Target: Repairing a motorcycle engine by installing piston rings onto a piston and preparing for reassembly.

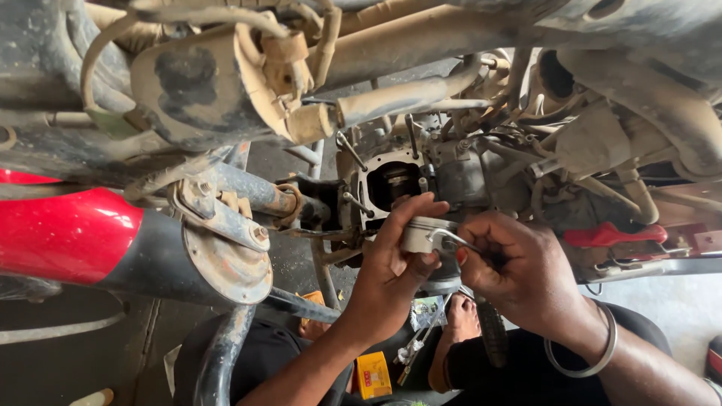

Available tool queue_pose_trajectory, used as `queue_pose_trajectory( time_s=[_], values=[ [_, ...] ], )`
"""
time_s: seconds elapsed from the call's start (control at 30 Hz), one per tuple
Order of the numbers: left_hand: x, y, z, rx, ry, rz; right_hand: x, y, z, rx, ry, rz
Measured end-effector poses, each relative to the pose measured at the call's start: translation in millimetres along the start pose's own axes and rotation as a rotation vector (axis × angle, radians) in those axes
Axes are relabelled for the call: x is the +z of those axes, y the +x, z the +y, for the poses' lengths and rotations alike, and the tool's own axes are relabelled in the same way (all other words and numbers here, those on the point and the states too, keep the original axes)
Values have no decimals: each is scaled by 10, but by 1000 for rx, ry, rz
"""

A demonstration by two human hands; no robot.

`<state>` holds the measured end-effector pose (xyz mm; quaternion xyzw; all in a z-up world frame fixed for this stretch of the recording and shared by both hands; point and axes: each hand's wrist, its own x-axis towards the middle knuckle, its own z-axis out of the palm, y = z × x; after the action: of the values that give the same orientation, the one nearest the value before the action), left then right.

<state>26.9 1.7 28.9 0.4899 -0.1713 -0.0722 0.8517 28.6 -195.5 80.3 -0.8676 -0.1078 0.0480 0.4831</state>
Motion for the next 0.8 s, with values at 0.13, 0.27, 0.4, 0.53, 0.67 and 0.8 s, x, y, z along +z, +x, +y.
queue_pose_trajectory(
  time_s=[0.13, 0.27, 0.4, 0.53, 0.67, 0.8],
  values=[
    [-35, -40, 5, -85, -37, -10, 28, -21, -28, -19, 17, 18],
    [-89, -127, -163, -293, -31, 99, 8, -27, 16, 54, 178, -38],
    [-49, -97, -22, 37, 357, 68, -32, 3, 115, 102, 210, -82],
    [-26, -78, 70, 118, 413, 65, -65, 35, 167, 133, 233, -152],
    [-18, -61, 68, 135, 467, 78, -62, 58, 137, 45, 150, -184],
    [-43, -77, 33, 78, 428, 86, 21, 60, 99, 104, 248, -158]
  ],
)
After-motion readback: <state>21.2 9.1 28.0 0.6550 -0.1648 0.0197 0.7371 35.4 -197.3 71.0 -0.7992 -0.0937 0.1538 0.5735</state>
